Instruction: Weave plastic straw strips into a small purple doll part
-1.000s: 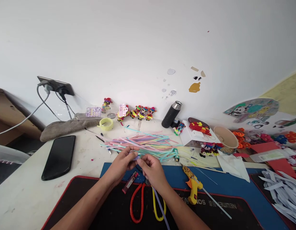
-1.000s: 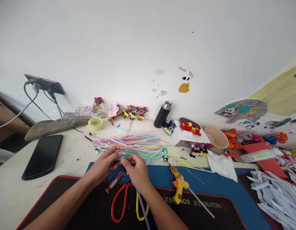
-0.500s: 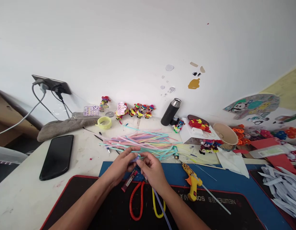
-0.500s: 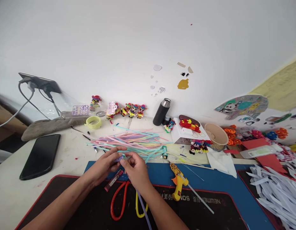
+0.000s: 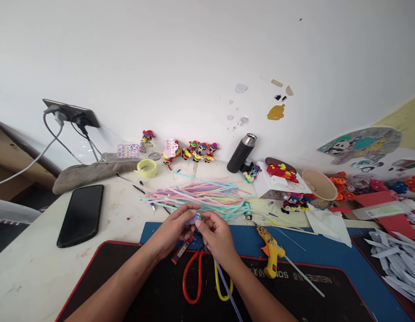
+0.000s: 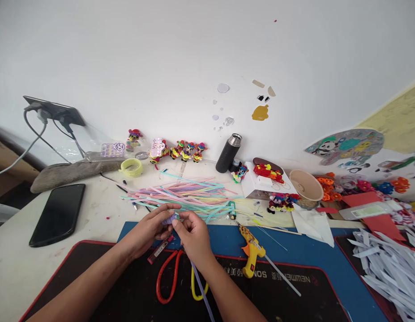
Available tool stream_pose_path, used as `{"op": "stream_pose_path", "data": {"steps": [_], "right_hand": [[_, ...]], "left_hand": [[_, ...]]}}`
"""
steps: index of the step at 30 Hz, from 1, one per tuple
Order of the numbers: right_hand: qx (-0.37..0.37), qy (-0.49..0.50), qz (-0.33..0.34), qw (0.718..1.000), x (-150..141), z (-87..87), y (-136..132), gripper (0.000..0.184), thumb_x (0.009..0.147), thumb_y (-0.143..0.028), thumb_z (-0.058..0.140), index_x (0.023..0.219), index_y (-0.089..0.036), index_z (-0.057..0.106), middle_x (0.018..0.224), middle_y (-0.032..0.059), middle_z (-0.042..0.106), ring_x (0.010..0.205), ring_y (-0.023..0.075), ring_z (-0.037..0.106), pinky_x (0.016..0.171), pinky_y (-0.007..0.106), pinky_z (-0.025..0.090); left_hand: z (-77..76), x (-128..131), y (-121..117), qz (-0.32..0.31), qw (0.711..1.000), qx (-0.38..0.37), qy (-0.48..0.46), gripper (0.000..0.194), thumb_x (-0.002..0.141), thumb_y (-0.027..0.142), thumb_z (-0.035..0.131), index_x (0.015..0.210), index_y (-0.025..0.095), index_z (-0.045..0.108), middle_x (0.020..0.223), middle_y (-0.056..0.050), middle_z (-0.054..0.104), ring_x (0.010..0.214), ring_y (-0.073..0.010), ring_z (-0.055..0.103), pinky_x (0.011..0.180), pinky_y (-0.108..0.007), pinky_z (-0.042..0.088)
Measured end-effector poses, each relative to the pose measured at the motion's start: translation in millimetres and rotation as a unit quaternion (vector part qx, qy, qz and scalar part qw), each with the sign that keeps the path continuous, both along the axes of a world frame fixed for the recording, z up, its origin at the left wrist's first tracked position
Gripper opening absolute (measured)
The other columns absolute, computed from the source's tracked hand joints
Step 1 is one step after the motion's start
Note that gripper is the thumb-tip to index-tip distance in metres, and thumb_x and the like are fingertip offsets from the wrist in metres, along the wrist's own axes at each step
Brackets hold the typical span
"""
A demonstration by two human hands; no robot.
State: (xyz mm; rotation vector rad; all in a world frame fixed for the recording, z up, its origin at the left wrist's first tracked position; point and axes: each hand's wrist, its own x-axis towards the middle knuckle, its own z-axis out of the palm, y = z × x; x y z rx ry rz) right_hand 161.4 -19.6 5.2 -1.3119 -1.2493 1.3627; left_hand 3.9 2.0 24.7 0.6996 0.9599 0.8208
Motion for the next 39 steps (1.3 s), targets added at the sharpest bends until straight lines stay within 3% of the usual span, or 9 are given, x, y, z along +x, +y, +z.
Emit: {"op": "stream_pose_path", "data": {"steps": [18,22,25,32,35,39], "right_hand": [[-0.019,0.055,-0.007,0.998,1.1,-6.0,-5.2,0.042,0.085,-0.059,0.075,0.096,-0.020,0.064,0.047,-0.0116,0.042,0.036,0.0080,0.033,0.038,0.022,0.026],[-0.035,0.090,-0.010,0.995,3.9,-4.7,-4.5,0.041,0.085,-0.057,0.077,0.095,-0.020,0.063,0.044,-0.0121,0.043,0.035,0.0072,0.030,0.037,0.021,0.025],[-0.048,0.113,-0.012,0.992,6.5,-2.2,-3.5,0.041,0.084,-0.056,0.078,0.094,-0.019,0.062,0.042,-0.0121,0.045,0.034,0.0066,0.029,0.037,0.021,0.023],[-0.065,0.129,-0.017,0.989,10.9,1.1,-4.6,0.044,0.082,-0.057,0.079,0.095,-0.019,0.060,0.040,-0.0125,0.045,0.033,0.0063,0.029,0.037,0.020,0.021],[-0.068,0.131,-0.027,0.989,12.0,1.1,-5.4,0.045,0.081,-0.058,0.080,0.094,-0.019,0.060,0.040,-0.0124,0.045,0.033,0.0062,0.030,0.037,0.020,0.021],[-0.076,0.133,-0.039,0.987,14.0,0.6,-5.9,0.048,0.078,-0.060,0.082,0.093,-0.019,0.061,0.040,-0.0121,0.045,0.034,0.0060,0.030,0.036,0.020,0.020]], "left_hand": [[-5.8,-0.3,-0.2,-0.003,1.000,0.015,-0.002,0.045,0.088,0.047,0.061,0.122,0.017,0.065,0.064,0.004,0.055,0.050,-0.0124,0.046,0.048,-0.023,0.031],[-6.5,-4.3,6.4,0.064,0.988,0.112,0.079,0.047,0.088,0.059,0.064,0.109,0.017,0.071,0.076,0.000,0.062,0.060,-0.0142,0.051,0.053,-0.025,0.040],[-5.7,-11.1,12.9,0.119,0.967,0.188,0.123,0.046,0.084,0.062,0.069,0.096,0.017,0.073,0.072,0.000,0.062,0.061,-0.0146,0.050,0.056,-0.026,0.040],[-4.8,-20.5,15.1,0.117,0.953,0.221,0.169,0.038,0.080,0.054,0.079,0.074,0.018,0.068,0.068,0.000,0.062,0.064,-0.0151,0.054,0.061,-0.026,0.042],[-3.5,-21.6,12.2,0.058,0.927,0.313,0.200,0.030,0.085,0.049,0.078,0.093,0.020,0.074,0.085,-0.002,0.069,0.078,-0.0185,0.061,0.069,-0.028,0.048],[-2.1,-21.9,8.0,-0.033,0.839,0.477,0.259,0.038,0.091,0.036,0.076,0.128,0.026,0.069,0.118,-0.007,0.071,0.106,-0.0232,0.065,0.090,-0.034,0.052]]}}
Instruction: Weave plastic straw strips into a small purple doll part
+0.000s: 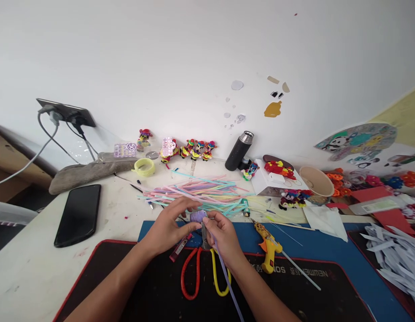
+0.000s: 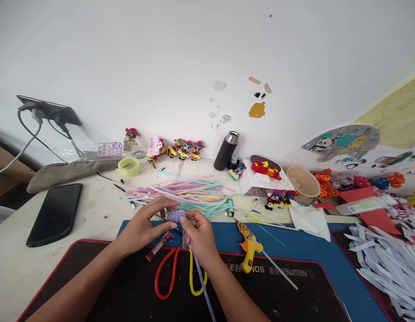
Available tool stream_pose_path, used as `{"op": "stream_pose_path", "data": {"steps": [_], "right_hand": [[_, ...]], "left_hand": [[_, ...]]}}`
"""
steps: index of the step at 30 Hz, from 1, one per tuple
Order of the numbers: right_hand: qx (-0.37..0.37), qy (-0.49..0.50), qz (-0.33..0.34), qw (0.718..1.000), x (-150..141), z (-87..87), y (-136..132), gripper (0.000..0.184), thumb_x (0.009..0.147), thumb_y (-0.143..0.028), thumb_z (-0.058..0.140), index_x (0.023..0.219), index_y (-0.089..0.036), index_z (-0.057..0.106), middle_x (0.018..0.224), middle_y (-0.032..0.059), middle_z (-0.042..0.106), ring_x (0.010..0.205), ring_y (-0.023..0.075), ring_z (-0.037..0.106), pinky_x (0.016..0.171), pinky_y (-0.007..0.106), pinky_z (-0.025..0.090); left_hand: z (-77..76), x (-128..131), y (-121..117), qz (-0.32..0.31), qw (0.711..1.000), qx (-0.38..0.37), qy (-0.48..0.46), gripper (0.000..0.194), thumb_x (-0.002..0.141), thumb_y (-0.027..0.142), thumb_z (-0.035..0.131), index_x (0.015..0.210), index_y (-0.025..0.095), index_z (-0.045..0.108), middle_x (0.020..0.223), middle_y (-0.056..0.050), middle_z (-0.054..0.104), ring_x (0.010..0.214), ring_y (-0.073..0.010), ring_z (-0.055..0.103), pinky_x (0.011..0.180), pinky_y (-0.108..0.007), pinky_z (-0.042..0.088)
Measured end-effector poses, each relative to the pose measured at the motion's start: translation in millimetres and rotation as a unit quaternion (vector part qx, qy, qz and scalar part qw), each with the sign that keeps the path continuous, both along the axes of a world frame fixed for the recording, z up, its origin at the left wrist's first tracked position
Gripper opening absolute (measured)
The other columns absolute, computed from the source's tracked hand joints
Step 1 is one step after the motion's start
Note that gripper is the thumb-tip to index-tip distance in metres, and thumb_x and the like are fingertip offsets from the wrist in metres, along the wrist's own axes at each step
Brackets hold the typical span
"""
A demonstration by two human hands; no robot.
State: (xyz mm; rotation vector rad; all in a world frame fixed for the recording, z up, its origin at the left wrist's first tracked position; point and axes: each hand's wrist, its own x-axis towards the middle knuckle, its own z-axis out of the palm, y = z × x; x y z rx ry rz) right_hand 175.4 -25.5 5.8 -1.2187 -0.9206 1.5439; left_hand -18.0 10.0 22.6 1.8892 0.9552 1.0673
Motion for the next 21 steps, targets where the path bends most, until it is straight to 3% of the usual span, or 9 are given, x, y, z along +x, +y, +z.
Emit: {"op": "stream_pose_path", "data": {"steps": [4,10,21], "right_hand": [[-0.005,0.008,-0.003,1.000,2.3,-1.4,-0.6,0.048,0.078,-0.060,0.082,0.092,-0.019,0.062,0.039,-0.0124,0.044,0.032,0.0057,0.029,0.036,0.020,0.020],[-0.008,0.027,-0.003,1.000,1.1,-1.7,-1.7,0.046,0.078,-0.057,0.083,0.089,-0.019,0.062,0.040,-0.0117,0.045,0.034,0.0053,0.030,0.037,0.019,0.021],[-0.017,0.021,0.005,1.000,-3.7,-0.2,-3.2,0.045,0.078,-0.059,0.081,0.090,-0.019,0.062,0.041,-0.0118,0.045,0.034,0.0059,0.029,0.036,0.020,0.022]], "left_hand": [[-0.5,1.4,-2.4,-0.014,0.991,0.107,0.079,0.032,0.097,0.023,0.069,0.129,0.024,0.066,0.120,-0.008,0.072,0.112,-0.0234,0.066,0.097,-0.035,0.052],[-3.3,3.8,-3.2,-0.014,0.976,0.171,0.134,0.031,0.096,0.018,0.068,0.127,0.022,0.064,0.116,-0.010,0.073,0.107,-0.0252,0.068,0.092,-0.037,0.055],[-11.2,9.7,-5.7,0.001,0.984,0.135,0.112,0.025,0.097,0.016,0.063,0.122,0.020,0.067,0.110,-0.008,0.077,0.100,-0.0214,0.073,0.088,-0.031,0.057]]}}
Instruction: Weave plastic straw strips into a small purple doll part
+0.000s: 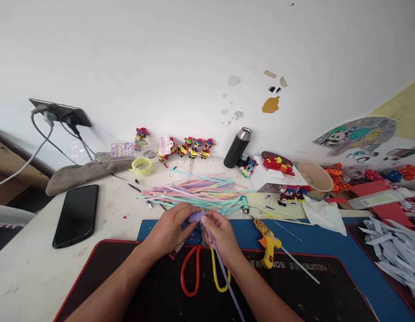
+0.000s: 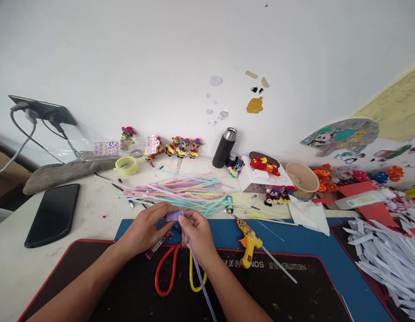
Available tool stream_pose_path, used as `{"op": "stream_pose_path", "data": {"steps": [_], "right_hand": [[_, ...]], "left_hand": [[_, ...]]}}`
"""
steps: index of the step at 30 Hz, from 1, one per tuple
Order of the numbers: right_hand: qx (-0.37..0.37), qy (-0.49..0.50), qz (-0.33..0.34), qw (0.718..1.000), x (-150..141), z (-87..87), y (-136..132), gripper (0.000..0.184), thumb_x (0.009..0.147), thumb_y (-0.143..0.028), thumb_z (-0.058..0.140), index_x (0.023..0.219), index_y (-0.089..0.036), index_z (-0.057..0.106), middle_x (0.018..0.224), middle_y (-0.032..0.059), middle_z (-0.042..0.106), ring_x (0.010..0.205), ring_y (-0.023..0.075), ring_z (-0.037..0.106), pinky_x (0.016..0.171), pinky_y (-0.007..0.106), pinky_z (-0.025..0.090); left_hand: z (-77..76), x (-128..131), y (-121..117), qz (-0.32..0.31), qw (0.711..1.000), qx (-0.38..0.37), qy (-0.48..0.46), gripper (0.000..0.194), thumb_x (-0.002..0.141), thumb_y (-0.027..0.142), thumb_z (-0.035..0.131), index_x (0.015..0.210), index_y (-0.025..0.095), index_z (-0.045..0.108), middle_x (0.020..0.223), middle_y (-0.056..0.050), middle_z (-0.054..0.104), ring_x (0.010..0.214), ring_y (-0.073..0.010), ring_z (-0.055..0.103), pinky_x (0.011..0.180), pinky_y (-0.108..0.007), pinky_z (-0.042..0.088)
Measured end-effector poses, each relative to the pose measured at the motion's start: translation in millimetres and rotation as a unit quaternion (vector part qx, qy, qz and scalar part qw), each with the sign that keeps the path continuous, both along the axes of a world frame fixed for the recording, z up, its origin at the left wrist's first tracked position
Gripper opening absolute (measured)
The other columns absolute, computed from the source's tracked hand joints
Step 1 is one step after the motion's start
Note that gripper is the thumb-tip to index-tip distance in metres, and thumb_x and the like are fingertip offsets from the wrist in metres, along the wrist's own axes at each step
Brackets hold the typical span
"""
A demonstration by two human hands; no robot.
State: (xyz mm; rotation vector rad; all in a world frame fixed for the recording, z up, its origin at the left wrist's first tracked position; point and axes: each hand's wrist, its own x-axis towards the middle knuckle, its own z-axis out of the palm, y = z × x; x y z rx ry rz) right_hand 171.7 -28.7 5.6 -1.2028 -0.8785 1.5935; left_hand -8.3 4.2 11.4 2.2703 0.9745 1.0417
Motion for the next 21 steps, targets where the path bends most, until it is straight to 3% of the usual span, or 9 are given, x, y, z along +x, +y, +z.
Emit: {"op": "stream_pose_path", "data": {"steps": [13,21], "right_hand": [[0.001,-0.001,0.026,1.000,-0.5,0.9,-5.0,0.044,0.083,-0.060,0.077,0.084,-0.018,0.066,0.043,-0.0101,0.045,0.034,0.0061,0.030,0.037,0.022,0.021],[0.029,-0.028,0.031,0.999,-4.4,8.2,-4.8,0.043,0.087,-0.061,0.074,0.081,-0.019,0.064,0.043,-0.0094,0.045,0.037,0.0080,0.033,0.040,0.023,0.025]], "left_hand": [[-3.1,-3.4,4.8,0.102,0.994,-0.022,-0.011,0.024,0.094,0.022,0.062,0.116,0.020,0.071,0.099,-0.006,0.077,0.087,-0.0219,0.073,0.078,-0.032,0.058],[0.7,-0.8,4.8,0.140,0.982,-0.112,-0.053,0.020,0.089,0.029,0.066,0.105,0.022,0.073,0.097,-0.004,0.078,0.086,-0.0224,0.072,0.080,-0.033,0.056]]}}
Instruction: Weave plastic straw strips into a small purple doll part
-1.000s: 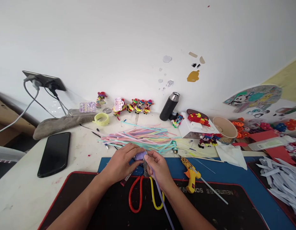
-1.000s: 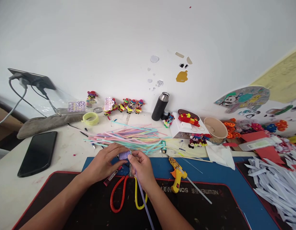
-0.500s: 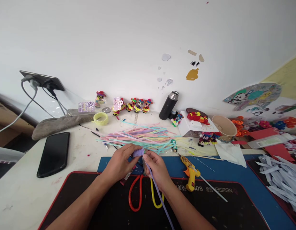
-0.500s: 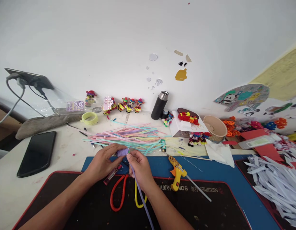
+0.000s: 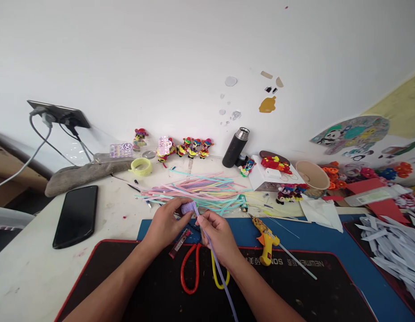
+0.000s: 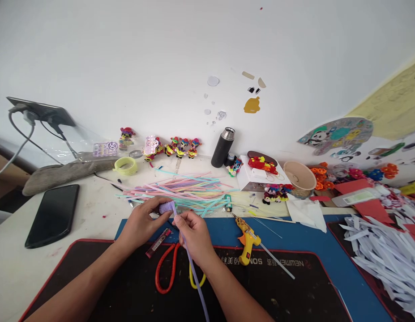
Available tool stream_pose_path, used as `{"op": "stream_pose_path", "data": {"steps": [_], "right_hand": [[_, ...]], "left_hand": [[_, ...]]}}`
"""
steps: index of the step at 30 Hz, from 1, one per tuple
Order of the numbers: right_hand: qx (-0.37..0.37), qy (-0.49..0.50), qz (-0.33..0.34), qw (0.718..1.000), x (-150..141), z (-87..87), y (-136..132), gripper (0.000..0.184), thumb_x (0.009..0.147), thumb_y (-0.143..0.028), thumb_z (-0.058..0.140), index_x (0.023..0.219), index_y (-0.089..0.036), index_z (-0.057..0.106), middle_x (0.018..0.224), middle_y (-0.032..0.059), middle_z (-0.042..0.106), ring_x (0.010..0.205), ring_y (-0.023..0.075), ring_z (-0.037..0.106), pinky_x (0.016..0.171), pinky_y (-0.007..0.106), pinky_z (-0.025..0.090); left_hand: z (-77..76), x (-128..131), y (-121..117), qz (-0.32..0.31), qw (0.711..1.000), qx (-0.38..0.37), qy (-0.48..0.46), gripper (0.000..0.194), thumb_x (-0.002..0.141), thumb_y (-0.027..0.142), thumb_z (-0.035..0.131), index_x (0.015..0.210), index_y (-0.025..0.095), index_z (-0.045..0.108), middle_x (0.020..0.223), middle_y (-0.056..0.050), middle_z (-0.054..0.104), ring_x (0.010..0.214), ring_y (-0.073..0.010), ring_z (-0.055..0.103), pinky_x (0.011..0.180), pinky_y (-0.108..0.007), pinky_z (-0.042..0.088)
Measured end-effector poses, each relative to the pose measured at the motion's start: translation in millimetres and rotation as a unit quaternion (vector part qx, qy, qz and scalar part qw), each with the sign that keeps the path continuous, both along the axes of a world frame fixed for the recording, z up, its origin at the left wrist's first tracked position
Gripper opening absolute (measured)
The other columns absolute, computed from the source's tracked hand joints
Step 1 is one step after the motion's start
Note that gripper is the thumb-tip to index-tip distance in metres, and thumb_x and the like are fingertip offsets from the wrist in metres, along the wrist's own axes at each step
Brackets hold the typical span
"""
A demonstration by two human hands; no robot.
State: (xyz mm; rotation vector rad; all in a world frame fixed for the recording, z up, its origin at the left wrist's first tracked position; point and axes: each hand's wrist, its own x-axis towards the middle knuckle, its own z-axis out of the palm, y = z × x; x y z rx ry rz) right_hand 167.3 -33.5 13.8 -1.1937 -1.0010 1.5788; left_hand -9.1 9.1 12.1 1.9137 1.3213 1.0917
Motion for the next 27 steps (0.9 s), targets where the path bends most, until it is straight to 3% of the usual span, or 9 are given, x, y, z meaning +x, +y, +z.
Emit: {"op": "stream_pose_path", "data": {"steps": [8,15,27], "right_hand": [[0.007,-0.033,-0.009,0.999,-4.0,3.8,-2.3,0.047,0.085,-0.066,0.072,0.080,-0.020,0.064,0.042,-0.0087,0.046,0.036,0.0085,0.034,0.040,0.023,0.025],[0.011,-0.039,-0.010,0.999,-5.7,5.1,-2.3,0.047,0.086,-0.066,0.071,0.079,-0.020,0.064,0.042,-0.0085,0.046,0.036,0.0084,0.035,0.040,0.023,0.024],[0.037,-0.054,-0.013,0.998,-3.1,-3.8,1.3,0.045,0.088,-0.063,0.070,0.079,-0.021,0.060,0.043,-0.0092,0.045,0.037,0.0087,0.034,0.042,0.024,0.027]], "left_hand": [[4.1,2.7,-2.2,-0.015,0.979,-0.169,-0.111,0.029,0.085,0.041,0.071,0.103,0.019,0.075,0.091,-0.005,0.078,0.079,-0.0233,0.071,0.071,-0.032,0.054],[4.8,5.1,-0.6,-0.059,0.929,-0.269,-0.248,0.031,0.080,0.043,0.078,0.097,0.017,0.075,0.084,-0.003,0.077,0.077,-0.0213,0.069,0.071,-0.030,0.055],[8.4,6.5,-1.0,-0.070,0.887,-0.323,-0.321,0.031,0.073,0.044,0.086,0.080,0.016,0.075,0.066,0.001,0.067,0.060,-0.0139,0.057,0.062,-0.025,0.046]]}}
